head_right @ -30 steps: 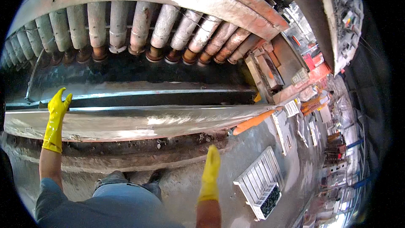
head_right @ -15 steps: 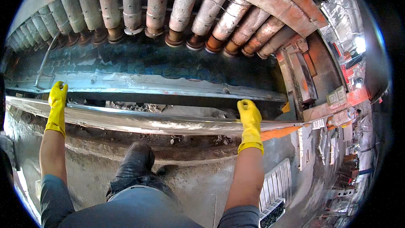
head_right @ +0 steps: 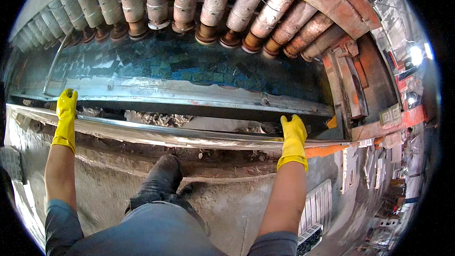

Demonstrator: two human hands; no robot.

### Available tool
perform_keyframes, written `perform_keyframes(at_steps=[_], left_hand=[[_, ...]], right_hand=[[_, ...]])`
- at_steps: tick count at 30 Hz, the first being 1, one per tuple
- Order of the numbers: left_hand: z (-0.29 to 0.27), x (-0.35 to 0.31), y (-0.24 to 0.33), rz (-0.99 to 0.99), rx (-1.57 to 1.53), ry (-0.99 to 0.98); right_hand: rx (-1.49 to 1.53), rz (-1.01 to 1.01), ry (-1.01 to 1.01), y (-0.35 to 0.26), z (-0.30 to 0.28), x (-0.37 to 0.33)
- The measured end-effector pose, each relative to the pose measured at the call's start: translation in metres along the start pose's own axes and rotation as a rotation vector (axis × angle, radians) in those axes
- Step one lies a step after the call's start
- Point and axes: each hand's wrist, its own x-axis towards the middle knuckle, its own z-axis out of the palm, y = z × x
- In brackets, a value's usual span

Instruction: The person uses a hammer to chip away debris from a blue plastic crate filled with green tiles. They then move to a large industrial machine with rotating rollers and use a long metal rod to scrape and clean the metal trough beneath the rollers.

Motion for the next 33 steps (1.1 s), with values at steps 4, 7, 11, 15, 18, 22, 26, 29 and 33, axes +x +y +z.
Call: perform_keyframes(at_steps=[4,7,11,15,18,22,26,29,33], left_hand=[[0.001,0.001,-0.002,0.003,-0.009,0.02],[-0.001,0.001,0.004,0.004,-0.006,0.003],[-0.006,-0.002,0.005,0.005,0.025,0.008],[-0.007,-0.003,0.009,0.018,0.023,0.018],[-0.004,0.002,0.001,-0.006,0.003,-0.002],[-0.002,0.005,-0.003,-0.002,-0.004,0.016],[-0.002,0.007,-0.003,-0.004,-0.034,-0.004],[-0.004,0.009,0.0,-0.013,-0.018,0.002],[-0.011,0.015,0.011,-0.028,-0.001,-0.02]], right_hand=[[0.014,0.033,0.009,-0.006,-0.006,-0.005],[0.015,0.019,0.023,-0.002,-0.003,-0.002],[0.019,-0.001,0.059,0.0,0.0,-0.002],[0.037,0.011,0.057,0.001,0.0,-0.003],[0.043,0.015,0.068,0.0,0.0,-0.001],[0.048,0.03,0.078,0.0,0.0,0.003],[0.05,0.032,0.092,0.002,0.0,0.005],[0.051,0.043,0.076,0.0,-0.003,0.007],[0.065,0.039,0.054,0.0,-0.007,0.015]])
